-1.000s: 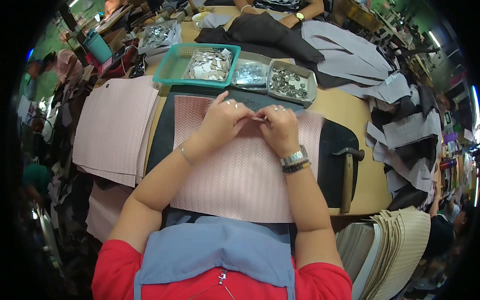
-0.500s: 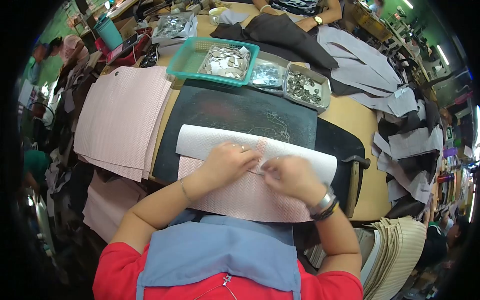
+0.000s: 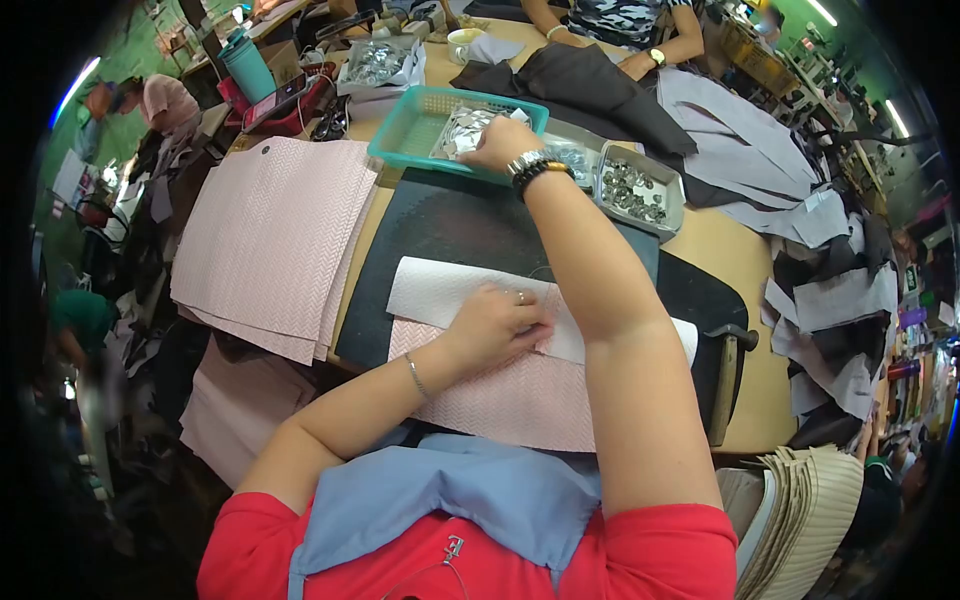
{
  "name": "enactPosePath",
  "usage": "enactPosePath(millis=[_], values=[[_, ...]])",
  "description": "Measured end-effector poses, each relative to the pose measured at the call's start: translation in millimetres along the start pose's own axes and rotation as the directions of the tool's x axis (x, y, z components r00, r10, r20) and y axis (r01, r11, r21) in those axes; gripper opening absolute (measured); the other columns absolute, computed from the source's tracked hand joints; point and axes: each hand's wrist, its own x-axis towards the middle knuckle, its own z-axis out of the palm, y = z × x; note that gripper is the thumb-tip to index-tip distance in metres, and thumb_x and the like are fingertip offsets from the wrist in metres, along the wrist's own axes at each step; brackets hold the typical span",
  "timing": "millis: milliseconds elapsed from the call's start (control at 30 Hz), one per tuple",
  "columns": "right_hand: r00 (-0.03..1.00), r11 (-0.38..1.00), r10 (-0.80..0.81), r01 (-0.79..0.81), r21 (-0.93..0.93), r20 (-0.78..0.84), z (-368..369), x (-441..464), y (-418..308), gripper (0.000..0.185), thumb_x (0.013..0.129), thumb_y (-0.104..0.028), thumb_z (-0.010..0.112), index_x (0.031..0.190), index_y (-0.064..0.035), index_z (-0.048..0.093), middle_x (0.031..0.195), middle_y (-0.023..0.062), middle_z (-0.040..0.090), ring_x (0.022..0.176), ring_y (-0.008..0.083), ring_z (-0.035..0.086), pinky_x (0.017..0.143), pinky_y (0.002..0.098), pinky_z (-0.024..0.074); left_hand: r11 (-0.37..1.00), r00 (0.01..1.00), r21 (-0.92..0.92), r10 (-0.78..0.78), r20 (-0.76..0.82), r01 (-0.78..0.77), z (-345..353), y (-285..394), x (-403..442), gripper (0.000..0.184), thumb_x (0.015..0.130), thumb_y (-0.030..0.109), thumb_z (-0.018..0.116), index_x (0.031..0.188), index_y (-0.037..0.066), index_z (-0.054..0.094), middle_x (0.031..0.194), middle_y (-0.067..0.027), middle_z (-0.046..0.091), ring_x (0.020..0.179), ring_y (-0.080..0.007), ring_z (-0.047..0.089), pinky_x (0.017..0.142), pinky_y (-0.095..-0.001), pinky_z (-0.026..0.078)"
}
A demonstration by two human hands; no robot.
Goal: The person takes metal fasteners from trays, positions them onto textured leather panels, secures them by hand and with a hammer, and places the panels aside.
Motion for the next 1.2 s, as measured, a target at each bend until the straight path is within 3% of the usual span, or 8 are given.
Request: enactPosePath(millis=[133, 233, 300, 433, 533, 633, 967, 1200], values=[[1.000, 0.996, 0.015, -0.017, -0.089, -0.022, 13, 17, 3, 0.049, 0.070, -0.035, 0.080, 0.100, 0.0037, 0.072, 0.111, 0.0221, 0.069, 0.103, 0.0329, 0.068, 0.090, 0.0403, 0.0541, 0.997, 1.000, -0.068, -0.022, 0.017, 0.023, -2, 0, 1, 0.009, 0.084, 0.021, 0.071, 0.082, 0.012, 0.070, 0.081, -0.0028, 0.066, 0.074, -0.0252, 0.064, 0.067, -0.0400, 0.044], [0.988, 0.990, -0.120, 0.112, -0.080, -0.100, 12, 15, 11, 0.030, 0.072, -0.034, 0.078, 0.084, -0.0061, 0.078, 0.082, 0.0124, 0.074, 0.075, 0.0238, 0.071, 0.073, 0.0350, 0.0572, 0.991, 0.998, -0.129, -0.039, 0.054, 0.045, 1, -3, 2, 0.009, 0.083, 0.020, 0.072, 0.082, 0.011, 0.070, 0.081, -0.0043, 0.067, 0.073, -0.0257, 0.064, 0.066, -0.0396, 0.045], [0.999, 0.983, 0.007, -0.016, 0.182, 0.046, -11, -7, 4, 0.025, 0.075, -0.027, 0.078, 0.088, -0.0055, 0.077, 0.079, 0.0075, 0.073, 0.067, 0.0161, 0.069, 0.063, 0.0302, 0.0572, 0.988, 0.997, -0.142, -0.045, 0.061, 0.054, 1, -5, 2, 0.010, 0.082, 0.020, 0.072, 0.082, 0.010, 0.070, 0.081, -0.0048, 0.067, 0.072, -0.0256, 0.064, 0.066, -0.0394, 0.046], [0.988, 0.890, 0.098, -0.034, 0.454, -0.116, 1, -1, 31, 0.029, 0.078, -0.032, 0.079, 0.091, -0.0053, 0.076, 0.077, 0.0054, 0.072, 0.064, 0.0113, 0.066, 0.057, 0.0264, 0.0550, 0.991, 1.000, -0.132, -0.011, 0.000, 0.011, -1, -1, 4, 0.012, 0.081, 0.020, 0.073, 0.080, 0.009, 0.069, 0.079, -0.0063, 0.067, 0.067, -0.0263, 0.063, 0.061, -0.0397, 0.046], [0.953, 0.984, -0.046, 0.095, 0.153, -0.299, 14, 1, 33, 0.049, 0.069, -0.052, 0.079, 0.090, -0.0085, 0.076, 0.085, 0.0140, 0.073, 0.083, 0.0308, 0.070, 0.080, 0.0388, 0.0557, 0.989, 0.996, -0.136, -0.050, 0.069, 0.059, -2, -1, 6, 0.012, 0.080, 0.020, 0.073, 0.080, 0.008, 0.068, 0.078, -0.0066, 0.066, 0.065, -0.0260, 0.062, 0.059, -0.0394, 0.045], [0.972, 0.986, 0.100, -0.126, -0.111, -0.212, 28, 6, 15, 0.029, 0.077, -0.041, 0.074, 0.093, -0.0175, 0.078, 0.098, 0.0110, 0.074, 0.094, 0.0292, 0.070, 0.085, 0.0394, 0.0549, 0.995, 0.994, -0.084, -0.048, 0.102, 0.057, -5, 0, 7, 0.013, 0.080, 0.020, 0.073, 0.080, 0.008, 0.069, 0.077, -0.0069, 0.065, 0.065, -0.0258, 0.062, 0.058, -0.0389, 0.045], [0.971, 0.974, 0.135, -0.166, -0.153, -0.196, 25, -2, -2, 0.024, 0.079, -0.036, 0.072, 0.094, -0.0181, 0.078, 0.099, 0.0099, 0.074, 0.095, 0.0278, 0.070, 0.083, 0.0412, 0.0547, 0.981, 0.992, -0.167, -0.082, 0.100, 0.098, 1, -5, 3, 0.012, 0.084, 0.024, 0.070, 0.084, 0.012, 0.068, 0.078, -0.0029, 0.064, 0.073, -0.0249, 0.064, 0.068, -0.0410, 0.045], [0.919, 0.977, -0.130, 0.182, 0.108, -0.373, 4, -24, 28, 0.022, 0.086, -0.030, 0.068, 0.091, -0.0090, 0.075, 0.082, 0.0160, 0.071, 0.080, 0.0330, 0.068, 0.075, 0.0434, 0.0532, 0.994, 0.998, -0.100, -0.032, 0.059, 0.038, -4, -2, 4, 0.015, 0.084, 0.025, 0.072, 0.084, 0.011, 0.070, 0.078, -0.0040, 0.065, 0.066, -0.0234, 0.064, 0.064, -0.0387, 0.047]])
